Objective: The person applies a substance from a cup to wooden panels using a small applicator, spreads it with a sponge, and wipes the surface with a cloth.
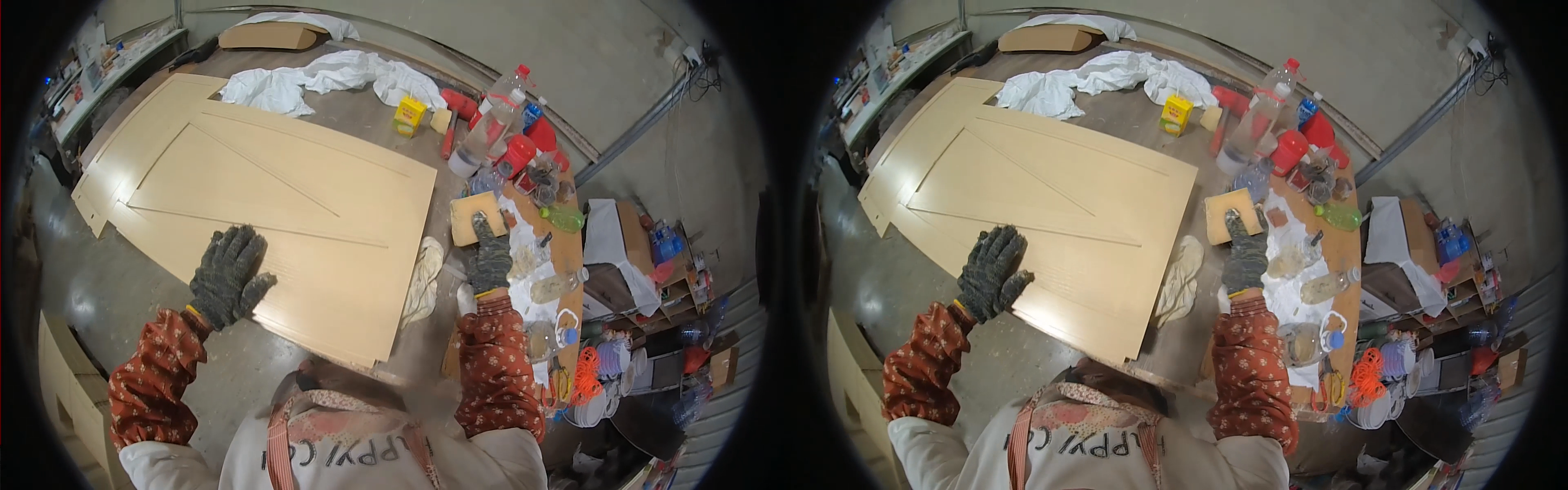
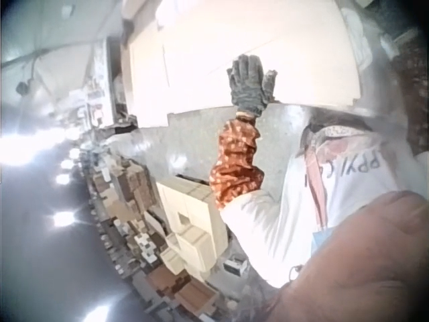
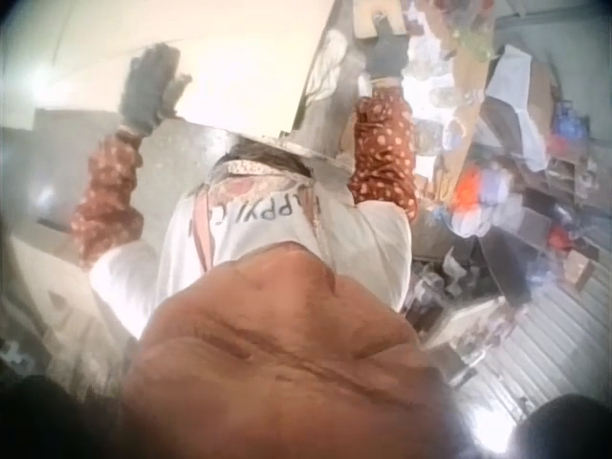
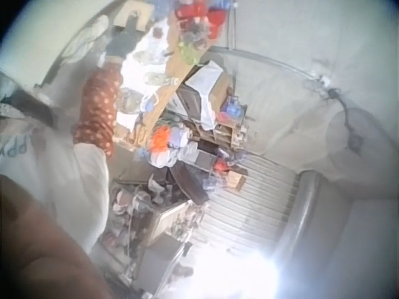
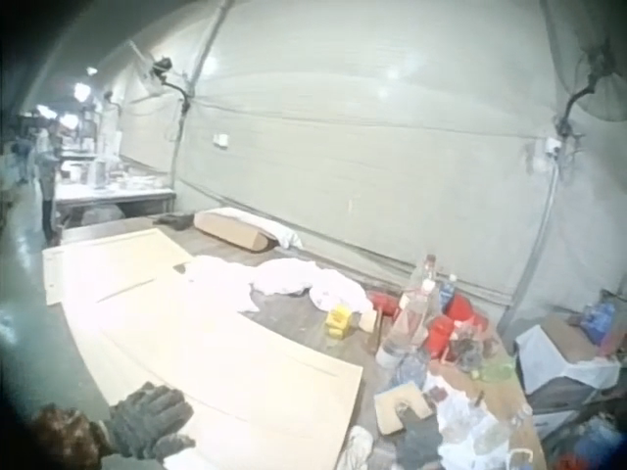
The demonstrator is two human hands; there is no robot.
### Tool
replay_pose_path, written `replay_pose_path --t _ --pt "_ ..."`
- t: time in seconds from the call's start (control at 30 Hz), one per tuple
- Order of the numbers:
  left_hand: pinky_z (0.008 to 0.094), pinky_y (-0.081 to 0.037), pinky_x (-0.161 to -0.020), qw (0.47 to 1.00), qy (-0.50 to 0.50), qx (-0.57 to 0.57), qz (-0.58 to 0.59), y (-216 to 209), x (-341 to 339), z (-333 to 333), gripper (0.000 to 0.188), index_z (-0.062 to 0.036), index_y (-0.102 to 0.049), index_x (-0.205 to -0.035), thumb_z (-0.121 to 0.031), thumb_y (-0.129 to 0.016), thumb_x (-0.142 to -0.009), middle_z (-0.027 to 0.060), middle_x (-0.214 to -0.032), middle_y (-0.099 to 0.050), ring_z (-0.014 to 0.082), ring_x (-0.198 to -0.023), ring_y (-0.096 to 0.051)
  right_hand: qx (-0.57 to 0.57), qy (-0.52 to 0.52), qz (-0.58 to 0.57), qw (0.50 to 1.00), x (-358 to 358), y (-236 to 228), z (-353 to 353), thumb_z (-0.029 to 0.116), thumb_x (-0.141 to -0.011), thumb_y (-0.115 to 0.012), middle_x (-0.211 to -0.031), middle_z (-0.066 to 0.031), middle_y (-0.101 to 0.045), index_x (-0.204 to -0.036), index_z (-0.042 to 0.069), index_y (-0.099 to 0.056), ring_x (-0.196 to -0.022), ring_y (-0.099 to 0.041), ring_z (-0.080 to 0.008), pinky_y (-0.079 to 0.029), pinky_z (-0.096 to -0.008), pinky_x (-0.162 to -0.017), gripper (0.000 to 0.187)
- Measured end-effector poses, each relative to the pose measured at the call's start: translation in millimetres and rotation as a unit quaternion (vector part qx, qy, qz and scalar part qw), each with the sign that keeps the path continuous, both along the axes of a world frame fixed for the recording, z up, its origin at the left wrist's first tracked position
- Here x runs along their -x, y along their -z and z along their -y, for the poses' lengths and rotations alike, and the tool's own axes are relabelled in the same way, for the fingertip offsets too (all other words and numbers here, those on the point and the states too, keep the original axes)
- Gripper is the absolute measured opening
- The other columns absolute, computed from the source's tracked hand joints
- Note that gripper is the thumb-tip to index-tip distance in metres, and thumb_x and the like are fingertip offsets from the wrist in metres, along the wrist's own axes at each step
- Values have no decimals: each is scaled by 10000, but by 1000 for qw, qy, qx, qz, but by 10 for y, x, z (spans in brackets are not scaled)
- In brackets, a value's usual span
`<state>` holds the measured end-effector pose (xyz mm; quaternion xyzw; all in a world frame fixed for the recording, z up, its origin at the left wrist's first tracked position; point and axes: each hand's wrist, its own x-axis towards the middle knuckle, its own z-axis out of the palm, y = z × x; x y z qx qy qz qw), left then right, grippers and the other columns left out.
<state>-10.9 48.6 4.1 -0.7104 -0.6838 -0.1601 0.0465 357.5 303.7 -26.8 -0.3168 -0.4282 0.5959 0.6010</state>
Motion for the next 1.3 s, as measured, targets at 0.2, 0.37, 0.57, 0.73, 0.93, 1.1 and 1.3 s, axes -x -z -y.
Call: replay_pose_path --t 0.2,0.37,0.57,0.73,0.93,1.1,1.3 --pt "542 -253 -1051 1000 2 -12 -1 13 37 53 599 4 -494 -1248 -395 -603 -816 265 -1310 -439 437 -1231 -391 -146 176 338 913 668 51 -524 300 -812 -684 -1270 -189 -494 -1315 -27 -395 -1220 -425 -298 -292 -348 -1051 666" --pt "530 -264 -1050 1000 12 -24 -8 2 -15 -60 608 -13 -500 -1251 -380 -630 -784 243 -1318 -441 426 -1234 -395 -136 223 356 897 674 205 -953 283 -795 -692 -1294 -184 -486 -1302 -36 -411 -1217 -436 -300 -308 -344 -1042 661" --pt "525 -257 -1058 1000 -12 -9 -18 -34 29 1 610 -15 -493 -1262 -370 -628 -786 235 -1323 -441 415 -1245 -390 -178 130 458 861 394 47 37 231 -831 -649 -1202 -189 -541 -1286 -9 -424 -1143 -499 -305 -356 -347 -1004 562" --pt "523 -257 -1062 1000 0 -5 -20 -13 6 23 604 -9 -485 -1271 -353 -627 -794 231 -1328 -440 404 -1254 -389 -269 169 466 826 379 71 26 224 -874 -591 -1268 -172 -491 -1319 19 -371 -1184 -472 -302 -367 -343 -997 537" --pt "510 -257 -1069 999 26 -14 -34 22 -23 -9 604 -17 -464 -1303 -313 -625 -802 221 -1354 -426 393 -1272 -382 -187 239 409 860 760 164 -910 161 -804 -660 -1257 -154 -502 -1289 16 -426 -1160 -485 -275 -352 -325 -1009 557" --pt "479 -247 -1078 998 23 -17 -64 -21 5 15 583 -26 -454 -1325 -279 -608 -823 202 -1383 -406 367 -1301 -359 -248 165 442 846 740 39 -739 169 -759 -697 -1214 -155 -544 -1241 16 -481 -1132 -514 -290 -373 -335 -999 550" --pt "465 -259 -1076 997 25 5 -73 6 12 -44 552 -39 -452 -1334 -253 -595 -846 182 -1392 -405 343 -1310 -356 -279 196 409 846 617 -49 -510 157 -751 -694 -1135 -166 -586 -1214 32 -495 -1067 -564 -286 -438 -345 -912 519"
